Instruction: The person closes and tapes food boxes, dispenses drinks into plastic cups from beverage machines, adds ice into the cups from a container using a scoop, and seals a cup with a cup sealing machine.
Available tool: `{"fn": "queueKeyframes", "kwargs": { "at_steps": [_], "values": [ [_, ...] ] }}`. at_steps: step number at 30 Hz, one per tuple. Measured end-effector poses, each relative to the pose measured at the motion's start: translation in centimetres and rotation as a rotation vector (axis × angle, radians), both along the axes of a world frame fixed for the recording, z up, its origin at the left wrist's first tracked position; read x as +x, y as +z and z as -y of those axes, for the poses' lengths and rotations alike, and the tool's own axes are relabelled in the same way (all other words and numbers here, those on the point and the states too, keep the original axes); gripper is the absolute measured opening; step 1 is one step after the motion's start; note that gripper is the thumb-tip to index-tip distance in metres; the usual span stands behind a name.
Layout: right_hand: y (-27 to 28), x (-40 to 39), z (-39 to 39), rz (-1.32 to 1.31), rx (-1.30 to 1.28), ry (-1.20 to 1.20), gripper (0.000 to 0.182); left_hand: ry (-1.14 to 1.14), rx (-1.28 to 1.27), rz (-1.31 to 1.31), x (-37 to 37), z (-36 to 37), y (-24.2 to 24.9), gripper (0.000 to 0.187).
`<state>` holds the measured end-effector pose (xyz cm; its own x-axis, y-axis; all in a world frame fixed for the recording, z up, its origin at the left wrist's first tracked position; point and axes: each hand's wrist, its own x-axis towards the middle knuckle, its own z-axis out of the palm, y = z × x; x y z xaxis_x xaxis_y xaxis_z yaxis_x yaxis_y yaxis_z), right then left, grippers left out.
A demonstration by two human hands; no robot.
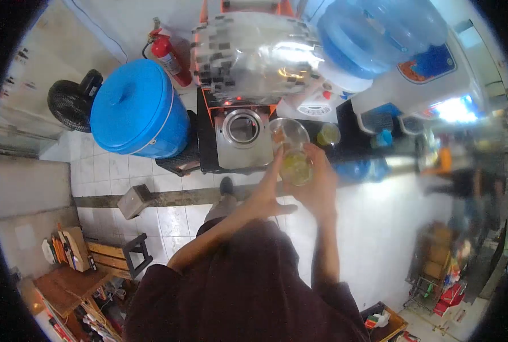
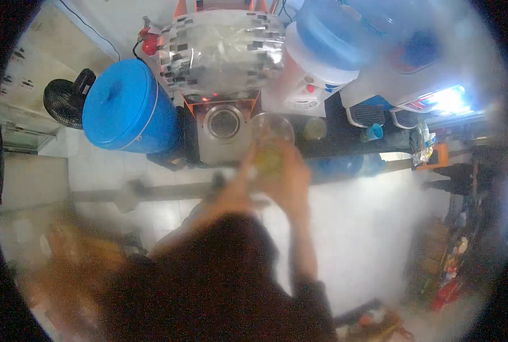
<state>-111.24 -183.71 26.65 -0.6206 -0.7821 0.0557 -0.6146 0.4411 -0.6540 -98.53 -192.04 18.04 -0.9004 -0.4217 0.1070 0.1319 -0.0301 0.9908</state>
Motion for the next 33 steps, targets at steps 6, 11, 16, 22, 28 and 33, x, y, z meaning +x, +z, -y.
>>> {"fn": "queueKeyframes", "kwargs": {
  "at_steps": [6,11,16,22,28,33],
  "values": [
    [0.3,1.1,1.0,0.051,-0.019,-0.049,0.084,0.151,-0.442,0.046,-1.5,1.4,-1.5,0.119],
    [1.4,-0.6,-1.6,0.125,-0.088,-0.195,0.086,0.164,-0.269,0.019,-3.5,1.2,-0.8,0.095],
    [-2.5,-13.3,-11.2,0.181,-0.361,-0.368,0.077,0.139,-0.274,-0.099,-7.3,-0.3,-0.4,0.1],
    [-12.6,-43.7,-23.9,0.339,-0.325,-0.902,0.051,0.183,-0.573,-0.1,-17.3,-3.7,0.6,0.115],
    [-22.1,-73.9,-27.0,0.0,-0.29,-1.152,0.084,0.332,-0.491,0.099,-31.8,-11.5,1.8,0.116],
    [-26.0,-86.7,-23.6,-0.196,-0.307,-1.162,0.076,0.324,-0.603,0.25,-39.6,-15.5,-1.2,0.116]
  ]
}}
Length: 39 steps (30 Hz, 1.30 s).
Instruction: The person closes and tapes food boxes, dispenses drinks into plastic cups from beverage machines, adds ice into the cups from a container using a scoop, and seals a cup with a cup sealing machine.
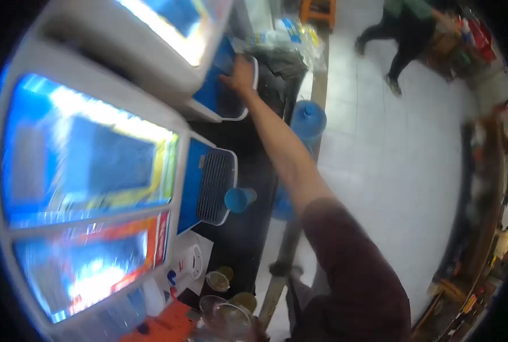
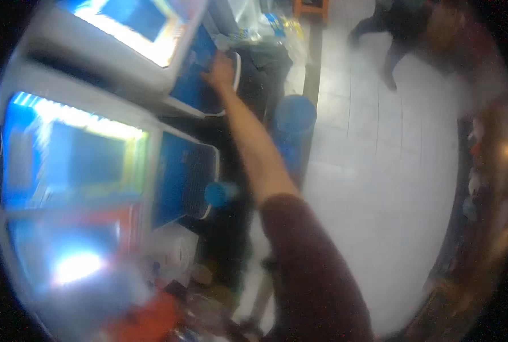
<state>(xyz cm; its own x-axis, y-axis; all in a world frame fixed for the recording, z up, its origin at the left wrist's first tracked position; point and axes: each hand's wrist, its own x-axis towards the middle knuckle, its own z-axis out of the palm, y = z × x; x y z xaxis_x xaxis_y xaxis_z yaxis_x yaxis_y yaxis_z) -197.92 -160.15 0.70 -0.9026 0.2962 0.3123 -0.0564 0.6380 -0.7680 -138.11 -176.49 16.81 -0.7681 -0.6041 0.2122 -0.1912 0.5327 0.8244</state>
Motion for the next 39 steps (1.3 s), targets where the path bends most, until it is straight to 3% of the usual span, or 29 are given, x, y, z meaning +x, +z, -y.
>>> {"fn": "queueKeyframes", "kwargs": {
  "at_steps": [3,7,9,15,18,28,33,35,39],
  "values": [
    [-2.1,-1.4,1.3,-0.134,-0.017,-0.079,0.056,-0.032,-0.027,0.085,-2.2,-1.6,-1.4,0.117],
    [0.5,-0.7,-1.2,-0.166,-0.221,-0.059,0.049,-0.061,-0.028,0.149,-4.4,-3.1,-2.4,0.117],
    [1.5,-2.1,-1.0,-0.445,-0.232,-0.066,0.046,-0.065,-0.024,0.175,-4.7,-3.6,-2.6,0.117],
    [3.4,-4.7,-0.6,-0.254,-0.079,0.076,0.046,-0.067,0.0,0.199,-5.2,-5.3,-2.6,0.118],
    [3.2,-5.1,-0.3,-0.301,-0.058,0.082,0.046,-0.06,0.014,0.214,-4.8,-5.8,-2.4,0.118],
    [3.8,-4.8,-2.1,-0.163,-0.114,0.187,0.049,-0.145,0.049,0.148,-5.5,-7.3,-1.6,0.12],
    [7.5,2.3,-8.8,-0.115,0.062,0.291,0.049,-0.283,0.127,0.018,-10.2,-9.4,-1.3,0.121],
    [9.7,5.9,-11.7,-0.171,0.114,0.514,0.048,-0.325,0.198,-0.032,-13.1,-10.4,-1.2,0.121],
    [18.9,15.7,-14.1,0.037,0.24,0.839,0.046,-0.358,0.196,-0.074,-19.3,-12.1,-0.9,0.114]
  ]
}}
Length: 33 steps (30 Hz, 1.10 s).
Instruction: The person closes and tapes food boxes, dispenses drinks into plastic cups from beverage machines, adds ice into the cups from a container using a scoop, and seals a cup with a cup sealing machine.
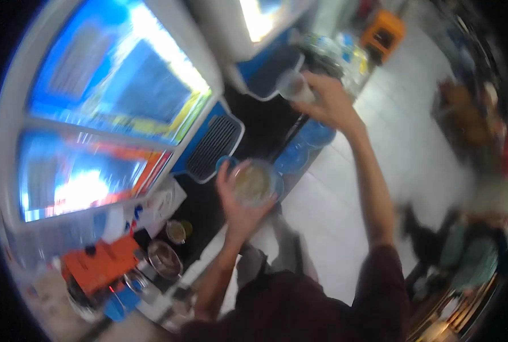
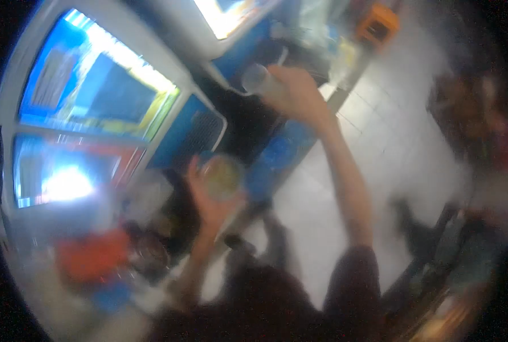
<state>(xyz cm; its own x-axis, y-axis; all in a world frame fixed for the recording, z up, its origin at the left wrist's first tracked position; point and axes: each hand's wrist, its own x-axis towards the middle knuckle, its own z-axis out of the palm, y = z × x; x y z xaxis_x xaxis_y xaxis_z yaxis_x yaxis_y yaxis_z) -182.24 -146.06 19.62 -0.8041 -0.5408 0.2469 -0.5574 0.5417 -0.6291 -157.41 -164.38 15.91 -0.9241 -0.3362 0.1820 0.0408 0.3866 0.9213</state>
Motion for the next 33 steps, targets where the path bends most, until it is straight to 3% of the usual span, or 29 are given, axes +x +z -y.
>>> {"fn": "queueKeyframes", "kwargs": {
  "at_steps": [2,6,8,12,25,28,30,31,33],
  "values": [
    [2.4,3.6,-0.4,-0.083,0.039,0.111,0.046,0.01,0.194,-0.019,-2.3,-0.8,-1.1,0.113],
    [6.4,7.4,-0.5,-0.081,0.217,0.231,0.049,0.012,0.186,-0.102,-5.0,-1.6,-1.1,0.11],
    [7.3,8.0,-0.3,-0.201,0.448,0.222,0.051,-0.016,0.197,-0.126,-5.7,-1.9,-0.6,0.109],
    [7.0,8.5,0.1,-0.361,0.576,0.175,0.04,-0.05,0.266,-0.069,-6.0,-2.5,-0.4,0.113],
    [10.6,9.0,1.6,-0.522,0.679,0.182,0.038,-0.036,0.198,-0.165,-6.4,-2.2,0.3,0.109],
    [10.0,9.0,1.8,-0.615,0.608,0.155,0.042,-0.018,0.264,-0.143,-6.4,-2.1,0.5,0.109],
    [8.5,8.3,1.7,-0.389,0.457,0.172,0.042,-0.001,0.261,-0.124,-6.3,-1.7,0.5,0.11],
    [6.7,7.2,1.4,-0.397,0.453,0.188,0.042,0.015,0.259,-0.13,-6.2,-1.4,0.5,0.11],
    [1.7,4.2,0.9,-0.058,-0.02,0.105,0.044,0.041,0.245,-0.159,-5.4,-0.7,0.4,0.112]
  ]
}}
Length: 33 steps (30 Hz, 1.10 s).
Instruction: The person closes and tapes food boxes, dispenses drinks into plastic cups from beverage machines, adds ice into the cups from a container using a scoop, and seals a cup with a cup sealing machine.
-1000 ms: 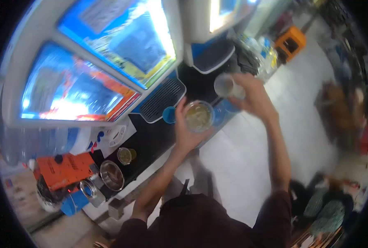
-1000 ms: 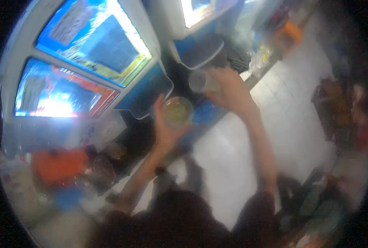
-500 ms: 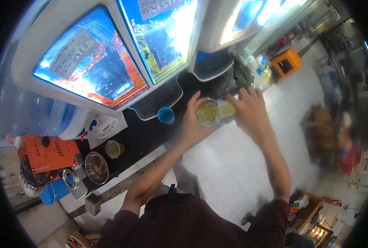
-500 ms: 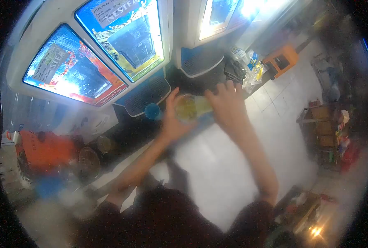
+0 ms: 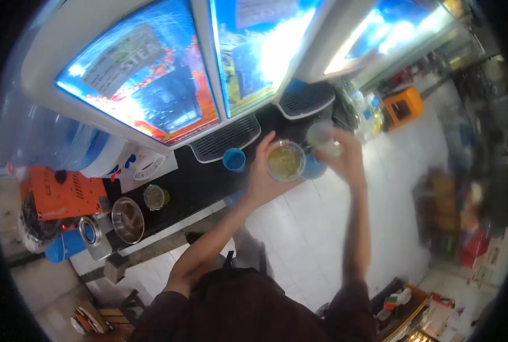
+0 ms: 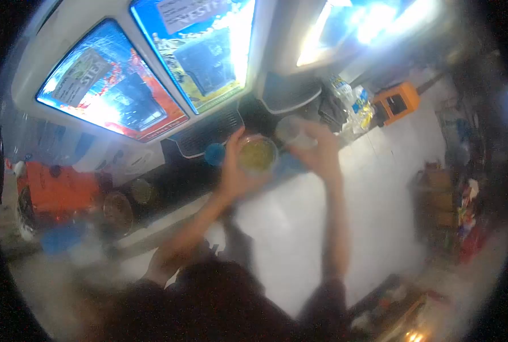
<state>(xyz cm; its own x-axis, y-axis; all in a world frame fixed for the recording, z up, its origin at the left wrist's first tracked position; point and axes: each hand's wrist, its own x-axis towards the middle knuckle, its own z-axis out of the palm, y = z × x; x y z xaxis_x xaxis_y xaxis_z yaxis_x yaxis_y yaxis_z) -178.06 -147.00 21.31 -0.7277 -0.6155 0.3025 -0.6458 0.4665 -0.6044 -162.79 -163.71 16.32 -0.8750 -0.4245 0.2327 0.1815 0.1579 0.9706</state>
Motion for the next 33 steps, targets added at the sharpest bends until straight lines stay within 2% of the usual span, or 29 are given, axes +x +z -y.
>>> {"fn": "queueKeyframes", "kwargs": {
  "at_steps": [2,4,5,7,8,9,11,12,13,14,17,19,21,22,23,24,25,26,27,28,29,31,33],
  "values": [
    [-2.8,-2.8,2.2,0.297,-0.09,-0.153,0.043,0.049,-0.031,-0.035,1.5,0.9,0.0,0.112],
    [-11.1,-8.4,3.8,0.225,-0.166,-0.269,0.046,0.112,-0.054,-0.065,4.0,1.5,-0.4,0.112],
    [-13.0,-10.2,4.9,0.23,-0.172,-0.251,0.046,0.129,-0.063,-0.063,5.9,1.4,-1.0,0.112],
    [-17.9,-13.9,7.0,0.021,-0.125,-0.44,0.05,0.163,0.387,-0.079,10.3,1.3,-2.2,0.111],
    [-21.4,-16.0,7.5,-0.088,-0.094,-0.525,0.052,0.216,0.372,-0.079,12.7,1.8,-2.2,0.111],
    [-26.1,-20.0,7.8,-0.211,-0.064,-0.561,0.052,0.23,0.151,-0.008,15.6,2.4,-2.1,0.109],
    [-24.9,-19.0,7.9,-0.16,-0.024,-0.536,0.049,0.398,-0.122,0.123,20.9,3.9,-0.4,0.107],
    [-24.5,-18.7,7.4,-0.116,-0.028,-0.494,0.048,0.422,-0.161,0.265,23.1,4.2,1.2,0.103],
    [-23.7,-18.6,6.4,-0.069,-0.043,-0.458,0.047,0.433,-0.177,0.403,25.4,4.6,2.5,0.1],
    [-22.2,-17.9,5.2,-0.04,-0.06,-0.433,0.046,0.477,-0.173,0.426,27.5,5.4,3.0,0.091],
    [-16.7,-13.7,1.9,0.105,-0.145,-0.346,0.043,0.693,-0.057,0.448,33.4,6.0,3.0,0.087],
    [-13.7,-7.2,2.3,0.304,-0.214,-0.238,0.042,0.829,0.017,0.449,36.1,6.7,3.6,0.084],
    [-12.1,2.3,6.1,0.417,-0.25,-0.139,0.041,0.98,-0.537,0.479,39.4,8.6,4.5,0.095],
    [-11.3,8.1,8.6,0.359,-0.264,-0.097,0.041,0.971,-0.511,0.48,40.8,9.2,4.4,0.095],
    [-10.5,13.9,11.2,0.3,-0.278,-0.055,0.044,1.057,-0.481,0.443,42.1,10.0,4.1,0.102],
    [-7.6,20.5,14.4,0.497,-0.277,0.135,0.045,1.078,-0.452,0.414,43.2,11.1,4.3,0.105],
    [-2.5,28.5,18.3,0.553,-0.237,0.335,0.055,1.098,-0.424,0.385,44.3,12.2,4.6,0.109],
    [0.7,35.1,22.8,0.472,-0.198,0.54,0.07,1.112,-0.525,0.411,45.7,14.3,4.8,0.114],
    [1.1,40.2,25.1,0.463,-0.055,0.645,0.084,1.109,-0.55,0.396,47.1,15.5,4.2,0.116],
    [3.3,44.5,28.1,0.449,-0.027,0.803,0.092,1.106,-0.574,0.381,48.6,16.8,3.7,0.118],
    [3.5,48.4,30.7,0.368,-0.059,0.849,0.094,1.102,-0.598,0.366,50.1,18.1,3.1,0.12],
    [3.6,53.8,34.2,0.265,-0.075,0.863,0.097,1.08,-0.439,0.21,53.4,20.9,1.0,0.108],
    [4.0,58.3,37.1,0.365,0.108,0.907,0.1,1.051,-0.344,0.119,57.2,24.2,0.6,0.102]
  ]
}}
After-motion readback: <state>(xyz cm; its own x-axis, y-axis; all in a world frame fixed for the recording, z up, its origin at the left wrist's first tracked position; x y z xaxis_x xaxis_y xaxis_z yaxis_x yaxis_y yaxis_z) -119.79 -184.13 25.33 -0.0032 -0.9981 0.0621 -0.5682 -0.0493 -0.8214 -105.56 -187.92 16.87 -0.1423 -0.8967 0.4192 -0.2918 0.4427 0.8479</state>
